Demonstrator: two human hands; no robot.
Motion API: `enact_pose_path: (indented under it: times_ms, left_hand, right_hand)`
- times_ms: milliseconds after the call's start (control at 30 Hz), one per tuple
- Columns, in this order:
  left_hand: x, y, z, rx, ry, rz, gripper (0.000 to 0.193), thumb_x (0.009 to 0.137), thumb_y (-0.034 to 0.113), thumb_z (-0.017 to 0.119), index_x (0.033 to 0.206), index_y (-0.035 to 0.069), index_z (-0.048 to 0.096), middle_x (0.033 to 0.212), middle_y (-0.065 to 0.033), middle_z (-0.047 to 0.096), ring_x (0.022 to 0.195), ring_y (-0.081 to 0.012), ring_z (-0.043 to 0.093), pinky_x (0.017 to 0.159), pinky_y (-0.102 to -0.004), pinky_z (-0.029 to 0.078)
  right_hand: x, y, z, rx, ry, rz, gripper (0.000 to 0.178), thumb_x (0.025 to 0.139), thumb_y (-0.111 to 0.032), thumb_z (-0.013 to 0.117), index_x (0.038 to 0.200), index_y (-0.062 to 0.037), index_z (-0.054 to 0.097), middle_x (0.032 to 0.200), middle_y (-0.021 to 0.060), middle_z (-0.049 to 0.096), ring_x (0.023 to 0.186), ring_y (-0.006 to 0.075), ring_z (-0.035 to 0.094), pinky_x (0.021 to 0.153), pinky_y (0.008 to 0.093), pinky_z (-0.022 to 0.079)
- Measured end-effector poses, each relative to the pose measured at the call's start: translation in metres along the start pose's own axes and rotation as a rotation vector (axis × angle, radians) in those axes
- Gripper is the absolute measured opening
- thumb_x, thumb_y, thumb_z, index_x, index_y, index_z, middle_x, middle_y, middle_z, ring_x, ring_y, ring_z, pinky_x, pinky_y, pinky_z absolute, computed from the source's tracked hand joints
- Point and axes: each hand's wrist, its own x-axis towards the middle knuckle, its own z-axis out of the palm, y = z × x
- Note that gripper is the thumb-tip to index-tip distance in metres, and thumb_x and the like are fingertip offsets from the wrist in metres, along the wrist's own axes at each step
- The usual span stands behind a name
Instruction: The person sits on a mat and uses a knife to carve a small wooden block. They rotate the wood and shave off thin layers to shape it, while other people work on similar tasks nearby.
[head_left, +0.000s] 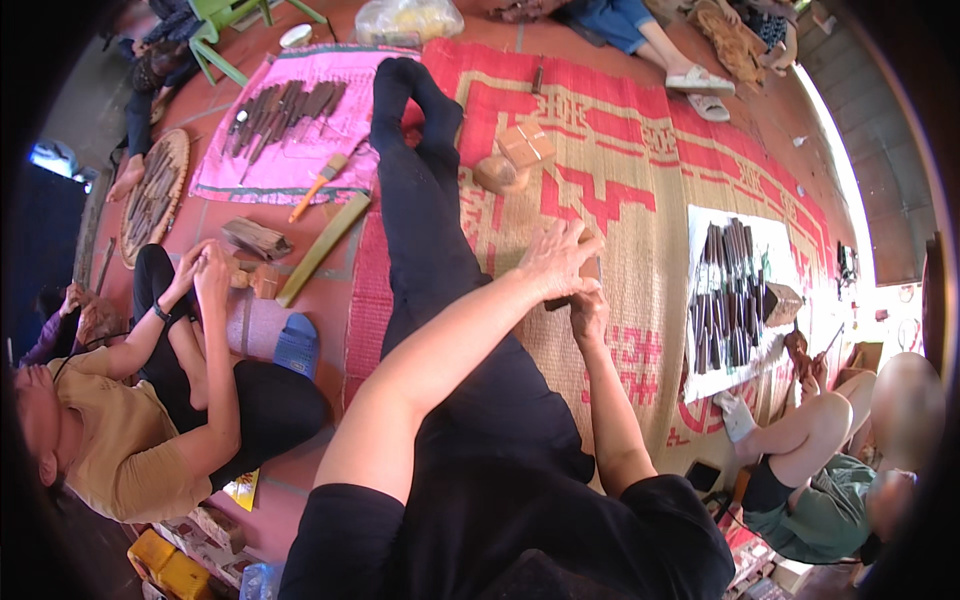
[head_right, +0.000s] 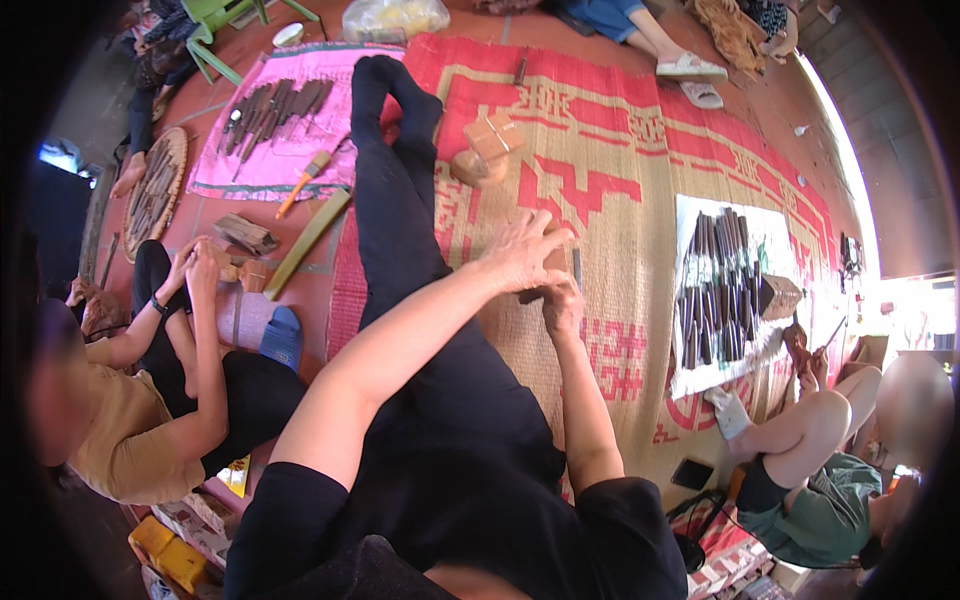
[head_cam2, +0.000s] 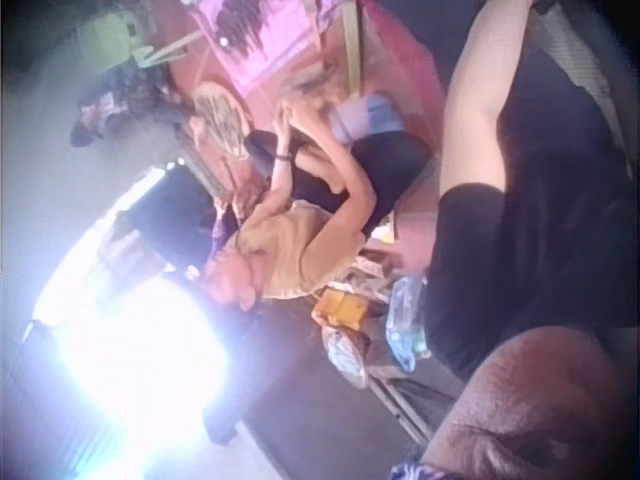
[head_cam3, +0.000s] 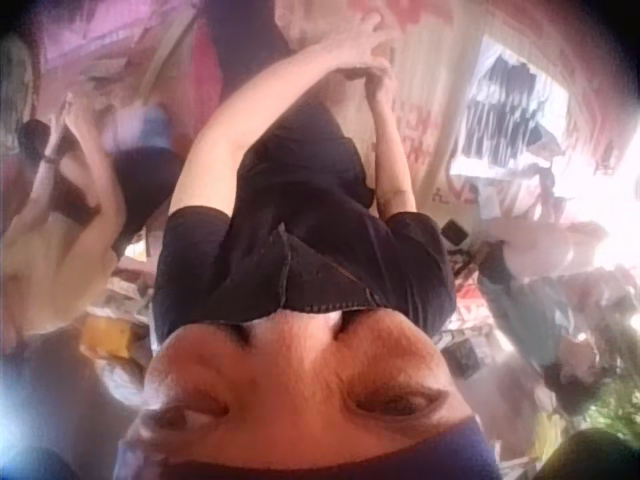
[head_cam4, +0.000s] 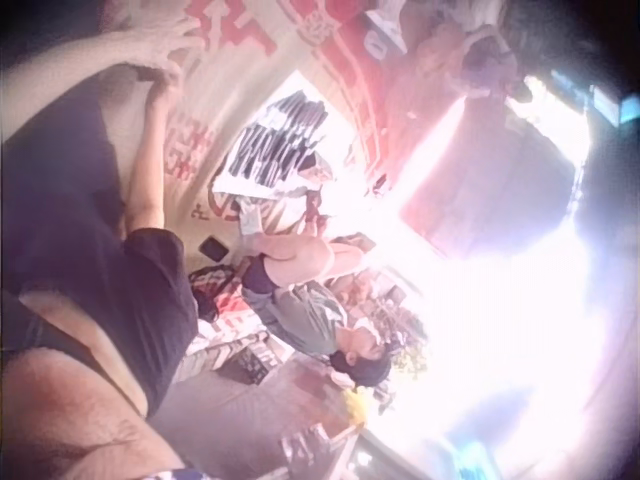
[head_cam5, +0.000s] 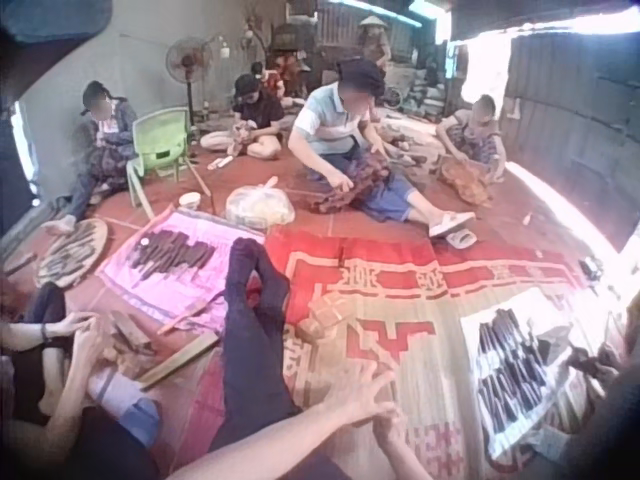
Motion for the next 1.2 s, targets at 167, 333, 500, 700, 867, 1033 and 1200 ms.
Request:
enact_pose_path:
  times_ms: [167, 333, 500, 700, 867, 1033, 1200]
  left_hand:
    - [0.004, 0.005, -0.006, -0.03, -0.044, -0.059, 0.072, 0.069, 0.044, 0.077, 0.133, 0.021, 0.051, 0.127, -0.0132, 0.046, 0.116, -0.0314, 0.046, 0.092, -0.0504, 0.041]
    - [0.005, 0.001, -0.002, -0.028, -0.012, -0.044, 0.069, 0.07, 0.045, 0.075, 0.131, 0.021, 0.052, 0.125, -0.0132, 0.045, 0.116, -0.0322, 0.046, 0.092, -0.0501, 0.041]
    - [-0.001, 0.006, -0.01, -0.051, 0.003, -0.049, 0.064, 0.072, 0.045, 0.074, 0.127, 0.021, 0.053, 0.119, -0.0131, 0.046, 0.114, -0.0338, 0.046, 0.093, -0.0499, 0.041]
    - [-0.002, 0.002, -0.005, -0.076, 0.048, -0.011, 0.065, 0.072, 0.047, 0.073, 0.127, 0.019, 0.053, 0.119, -0.0137, 0.046, 0.113, -0.0349, 0.046, 0.093, -0.0495, 0.041]
    - [-0.001, 0.005, -0.008, -0.076, -0.008, -0.027, 0.065, 0.072, 0.047, 0.072, 0.128, 0.02, 0.053, 0.12, -0.0145, 0.046, 0.115, -0.0355, 0.045, 0.095, -0.0498, 0.041]
    - [0.0, 0.005, -0.007, -0.053, -0.005, -0.039, 0.066, 0.072, 0.046, 0.072, 0.129, 0.02, 0.052, 0.12, -0.014, 0.046, 0.116, -0.0349, 0.046, 0.094, -0.0504, 0.042]
    - [-0.001, 0.001, -0.005, -0.055, 0.01, -0.04, 0.066, 0.071, 0.046, 0.072, 0.129, 0.022, 0.052, 0.121, -0.014, 0.046, 0.117, -0.0345, 0.046, 0.093, -0.0507, 0.042]
  right_hand:
    - [0.001, 0.029, -0.023, -0.157, 0.073, 0.237, 0.014, 0.073, 0.0, 0.064, 0.072, -0.0119, 0.072, 0.083, 0.0032, 0.062, 0.082, 0.0239, 0.063, 0.069, 0.0359, 0.052]
    - [0.013, 0.003, -0.035, -0.007, 0.096, 0.194, 0.012, 0.077, 0.0, 0.066, 0.082, -0.0079, 0.073, 0.09, 0.0054, 0.062, 0.085, 0.0226, 0.063, 0.072, 0.0326, 0.05]
    - [0.022, 0.004, 0.001, 0.051, 0.219, 0.159, 0.013, 0.079, -0.005, 0.066, 0.092, -0.0083, 0.07, 0.092, 0.0072, 0.062, 0.082, 0.0261, 0.064, 0.07, 0.0355, 0.051]
    - [0.023, 0.011, 0.002, -0.181, 0.032, 0.289, 0.009, 0.082, -0.009, 0.062, 0.088, -0.0085, 0.069, 0.102, 0.0087, 0.061, 0.086, 0.0308, 0.065, 0.069, 0.0401, 0.052]
    - [0.011, 0.017, 0.008, -0.057, -0.02, 0.262, 0.023, 0.084, 0.0, 0.053, 0.103, -0.0001, 0.066, 0.109, 0.0164, 0.063, 0.092, 0.0335, 0.065, 0.077, 0.0407, 0.053]
    - [0.006, 0.026, 0.005, 0.776, -0.007, 0.676, 0.039, 0.083, 0.003, 0.053, 0.121, 0.0008, 0.062, 0.111, 0.0141, 0.065, 0.096, 0.0232, 0.065, 0.081, 0.0344, 0.053]
    - [0.01, -0.008, -0.021, 1.233, 0.124, 0.915, 0.04, 0.092, -0.003, 0.051, 0.132, -0.0009, 0.054, 0.115, 0.0086, 0.062, 0.1, 0.0166, 0.06, 0.086, 0.029, 0.05]
